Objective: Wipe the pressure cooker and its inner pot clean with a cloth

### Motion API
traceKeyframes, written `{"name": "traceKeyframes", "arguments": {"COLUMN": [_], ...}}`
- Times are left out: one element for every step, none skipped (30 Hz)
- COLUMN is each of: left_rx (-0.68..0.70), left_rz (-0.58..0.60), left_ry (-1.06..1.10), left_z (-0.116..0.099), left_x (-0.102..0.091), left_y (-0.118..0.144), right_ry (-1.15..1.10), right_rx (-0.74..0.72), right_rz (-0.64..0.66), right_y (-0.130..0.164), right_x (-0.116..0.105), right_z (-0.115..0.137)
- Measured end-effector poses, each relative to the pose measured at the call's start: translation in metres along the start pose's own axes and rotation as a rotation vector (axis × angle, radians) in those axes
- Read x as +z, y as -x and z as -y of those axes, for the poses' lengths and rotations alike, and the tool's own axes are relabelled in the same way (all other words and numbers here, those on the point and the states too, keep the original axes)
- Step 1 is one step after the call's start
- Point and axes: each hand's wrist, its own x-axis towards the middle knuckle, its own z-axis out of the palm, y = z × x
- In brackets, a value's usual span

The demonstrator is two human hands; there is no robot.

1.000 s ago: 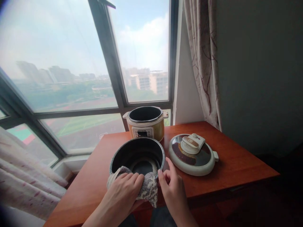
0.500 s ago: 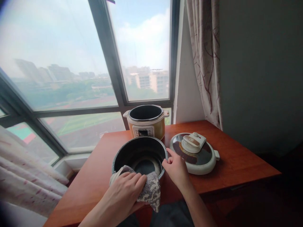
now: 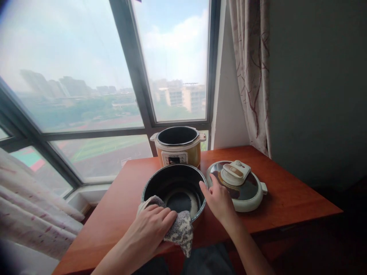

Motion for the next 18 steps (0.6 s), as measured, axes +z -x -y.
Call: {"name": "traceKeyframes", "arguments": {"left_rx": [-0.018,-0.028,-0.035,-0.038,-0.038,-0.039,-0.041,-0.041,-0.037,-0.026,-0.012,0.008,0.035,0.067,0.099,0.128,0.151,0.163], "left_rz": [0.008,0.015,0.018,0.018,0.016,0.013,0.009,0.003,-0.002,-0.004,-0.009,-0.016,-0.024,-0.034,-0.044,-0.053,-0.062,-0.068], "left_ry": [-0.003,-0.004,-0.003,-0.002,0.001,0.005,0.01,0.016,0.02,0.024,0.027,0.032,0.039,0.049,0.059,0.07,0.078,0.082], "left_z": [-0.005,-0.01,-0.015,-0.019,-0.023,-0.025,-0.027,-0.027,-0.026,-0.024,-0.02,-0.016,-0.01,-0.004,0.002,0.009,0.015,0.02], "left_x": [-0.001,-0.001,-0.002,-0.002,-0.002,-0.002,-0.001,-0.001,-0.001,0.0,0.0,0.0,-0.001,-0.001,-0.001,-0.001,-0.001,-0.001], "left_y": [-0.001,-0.003,-0.004,-0.005,-0.006,-0.007,-0.007,-0.007,-0.006,-0.004,-0.002,0.0,0.003,0.006,0.008,0.011,0.012,0.013], "right_ry": [0.033,0.055,0.07,0.08,0.087,0.093,0.096,0.093,0.084,0.066,0.038,0.002,-0.035,-0.071,-0.101,-0.124,-0.136,-0.136], "right_rx": [-0.002,-0.01,-0.022,-0.033,-0.041,-0.044,-0.043,-0.041,-0.042,-0.048,-0.059,-0.068,-0.076,-0.082,-0.088,-0.093,-0.096,-0.105], "right_rz": [-0.013,-0.019,-0.025,-0.034,-0.043,-0.048,-0.04,-0.018,0.015,0.06,0.115,0.175,0.238,0.299,0.36,0.413,0.454,0.473], "right_y": [0.012,0.023,0.032,0.038,0.042,0.043,0.041,0.037,0.031,0.023,0.015,0.006,-0.003,-0.013,-0.022,-0.03,-0.038,-0.044], "right_x": [0.003,0.007,0.011,0.014,0.017,0.019,0.02,0.019,0.017,0.013,0.008,0.002,-0.004,-0.009,-0.014,-0.018,-0.02,-0.021], "right_z": [0.001,0.002,0.002,0.002,0.001,0.0,-0.001,-0.002,-0.003,-0.004,-0.005,-0.006,-0.008,-0.009,-0.01,-0.011,-0.011,-0.01]}}
